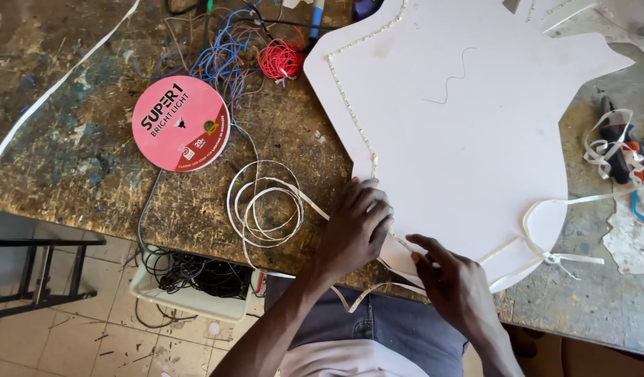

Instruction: The person places a white LED strip along the edges of a white cutout board on a workbench. They use a hot glue gun to secure the strip in place and a utility knife to trim the excess material.

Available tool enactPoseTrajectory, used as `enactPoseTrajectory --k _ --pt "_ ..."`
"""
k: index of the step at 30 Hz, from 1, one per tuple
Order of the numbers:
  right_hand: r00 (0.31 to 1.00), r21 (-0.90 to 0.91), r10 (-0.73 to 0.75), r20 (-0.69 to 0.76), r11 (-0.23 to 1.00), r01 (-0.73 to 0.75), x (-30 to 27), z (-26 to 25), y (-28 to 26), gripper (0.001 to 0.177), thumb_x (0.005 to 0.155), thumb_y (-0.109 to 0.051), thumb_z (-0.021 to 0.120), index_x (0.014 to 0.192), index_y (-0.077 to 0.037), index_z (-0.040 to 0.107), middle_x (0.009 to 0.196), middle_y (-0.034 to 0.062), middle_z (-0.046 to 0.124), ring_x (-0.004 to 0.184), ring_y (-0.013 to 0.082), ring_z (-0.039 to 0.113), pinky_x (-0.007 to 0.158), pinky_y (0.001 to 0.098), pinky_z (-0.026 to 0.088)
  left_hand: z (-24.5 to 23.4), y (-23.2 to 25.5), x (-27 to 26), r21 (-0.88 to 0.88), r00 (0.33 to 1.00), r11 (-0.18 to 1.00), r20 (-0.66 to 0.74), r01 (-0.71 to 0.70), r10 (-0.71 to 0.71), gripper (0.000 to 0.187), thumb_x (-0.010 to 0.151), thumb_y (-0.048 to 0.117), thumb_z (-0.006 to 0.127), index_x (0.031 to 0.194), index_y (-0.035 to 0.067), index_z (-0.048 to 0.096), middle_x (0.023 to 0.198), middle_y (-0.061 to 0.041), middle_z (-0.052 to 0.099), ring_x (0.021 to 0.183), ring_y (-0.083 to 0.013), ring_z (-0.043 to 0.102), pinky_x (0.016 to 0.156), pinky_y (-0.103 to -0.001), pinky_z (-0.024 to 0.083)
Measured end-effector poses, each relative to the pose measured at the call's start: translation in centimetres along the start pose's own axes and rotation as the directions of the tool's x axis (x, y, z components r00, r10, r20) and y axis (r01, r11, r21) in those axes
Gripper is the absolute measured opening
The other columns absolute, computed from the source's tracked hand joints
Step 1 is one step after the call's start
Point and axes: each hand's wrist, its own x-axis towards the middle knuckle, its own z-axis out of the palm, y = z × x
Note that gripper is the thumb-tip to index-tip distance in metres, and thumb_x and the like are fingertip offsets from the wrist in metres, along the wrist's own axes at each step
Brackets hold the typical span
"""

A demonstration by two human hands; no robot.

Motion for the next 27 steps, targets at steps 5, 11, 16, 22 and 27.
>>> enactPoseTrajectory --k 5,11,16,22,27 --pt "0.996 0.012 -0.047 -0.070 0.999 0.048 -0.4 0.7 0.4 0.024 0.109 -0.032 0.065 0.124 -0.026 0.082 0.060 -0.0009 0.074 0.042 0.0121 0.051 0.049 0.0329 0.043 -0.3 -0.4 0.2 -0.093 1.000 0.996 0.008 0.012 -0.011 0.030 0.108 0.028 0.072 0.112 -0.001 0.066 0.123 -0.020 0.064 0.141 -0.0435 0.058 0.128 -0.059 0.044" --pt "1.000 0.069 0.027 -0.002 0.997 -0.027 -0.1 -0.5 -0.4 0.030 0.106 -0.035 0.067 0.132 -0.027 0.078 0.075 -0.0047 0.083 0.044 0.0136 0.056 0.055 0.0337 0.049 0.1 0.4 -0.3 0.036 0.999 0.999 0.044 0.015 -0.016 0.026 0.105 0.026 0.080 0.113 0.002 0.074 0.127 -0.017 0.065 0.149 -0.0434 0.055 0.138 -0.062 0.032" --pt "0.958 0.507 0.220 0.182 0.814 -0.283 -0.8 -0.8 0.5 0.048 0.103 -0.022 0.070 0.150 -0.017 0.074 0.129 0.0117 0.091 0.072 0.0183 0.089 0.060 0.0325 0.070 1.3 1.1 -1.8 -0.027 0.997 0.997 0.041 -0.067 0.068 0.029 0.102 0.001 0.079 0.131 0.000 0.079 0.139 -0.019 0.070 0.155 -0.0461 0.052 0.139 -0.067 0.033" --pt "0.974 0.770 0.181 0.138 0.599 -0.221 -2.1 -0.1 3.1 0.047 0.099 -0.011 0.076 0.145 -0.005 0.074 0.071 0.0206 0.086 0.048 0.0219 0.070 0.046 0.0349 0.059 0.8 1.8 -2.0 -0.218 0.967 0.966 0.178 -0.140 0.180 0.019 0.106 0.002 0.073 0.124 -0.001 0.080 0.121 -0.018 0.074 0.142 -0.0425 0.062 0.138 -0.066 0.034" --pt "0.887 0.695 0.415 0.203 0.577 -0.429 -3.0 -1.0 7.1 0.031 0.100 -0.009 0.082 0.119 0.014 0.090 0.088 0.0199 0.088 0.057 0.0280 0.067 0.046 0.0394 0.051 1.2 0.6 -2.5 -0.245 0.953 0.963 0.245 -0.114 0.176 0.026 0.096 -0.006 0.079 0.122 -0.002 0.078 0.125 -0.017 0.068 0.148 -0.0416 0.057 0.142 -0.065 0.029"
